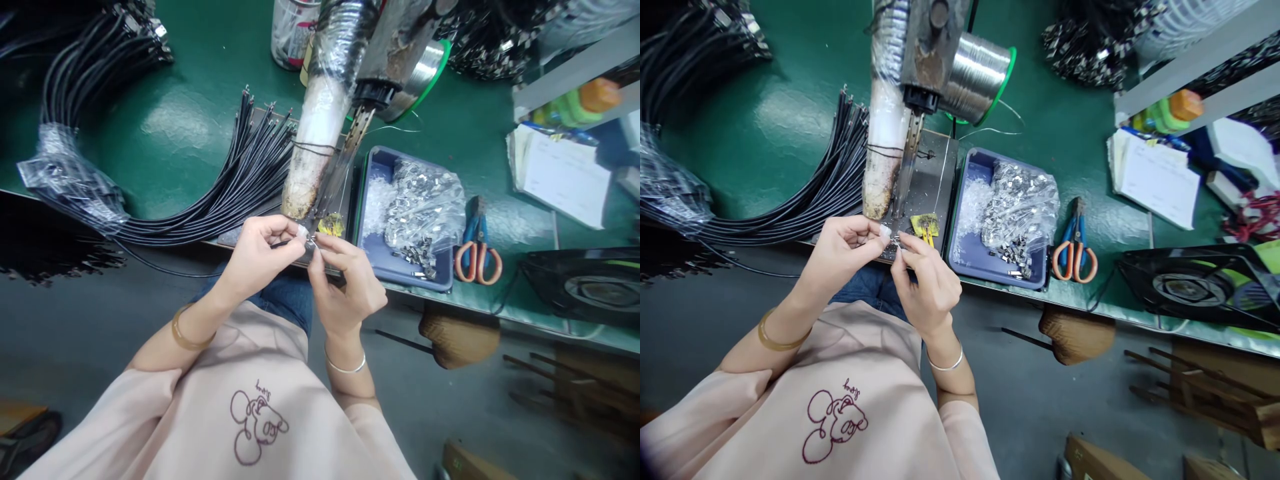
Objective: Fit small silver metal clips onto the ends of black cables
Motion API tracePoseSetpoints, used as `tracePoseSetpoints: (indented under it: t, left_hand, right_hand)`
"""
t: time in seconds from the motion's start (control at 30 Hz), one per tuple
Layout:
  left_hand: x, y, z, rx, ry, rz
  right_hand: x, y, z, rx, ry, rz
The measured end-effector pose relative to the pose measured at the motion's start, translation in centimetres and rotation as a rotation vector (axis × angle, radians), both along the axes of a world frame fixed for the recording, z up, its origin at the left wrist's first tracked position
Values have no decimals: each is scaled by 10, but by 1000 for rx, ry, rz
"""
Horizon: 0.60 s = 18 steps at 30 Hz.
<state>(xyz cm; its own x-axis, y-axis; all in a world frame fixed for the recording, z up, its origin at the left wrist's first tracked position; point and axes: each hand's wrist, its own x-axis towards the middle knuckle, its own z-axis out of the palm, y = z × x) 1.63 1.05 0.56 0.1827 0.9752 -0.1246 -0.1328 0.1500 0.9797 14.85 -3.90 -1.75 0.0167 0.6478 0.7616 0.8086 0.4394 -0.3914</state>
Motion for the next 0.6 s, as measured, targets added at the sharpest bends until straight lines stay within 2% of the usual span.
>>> tracePoseSetpoints:
  t: [0.3, 0.6]
  left_hand:
    - [-1, 0, 5, 15, 0, -17]
    - [-3, 1, -2, -44, -7, -47]
  right_hand:
    - [0, -1, 4, 9, 5, 15]
    - [2, -2, 0, 24, -15, 16]
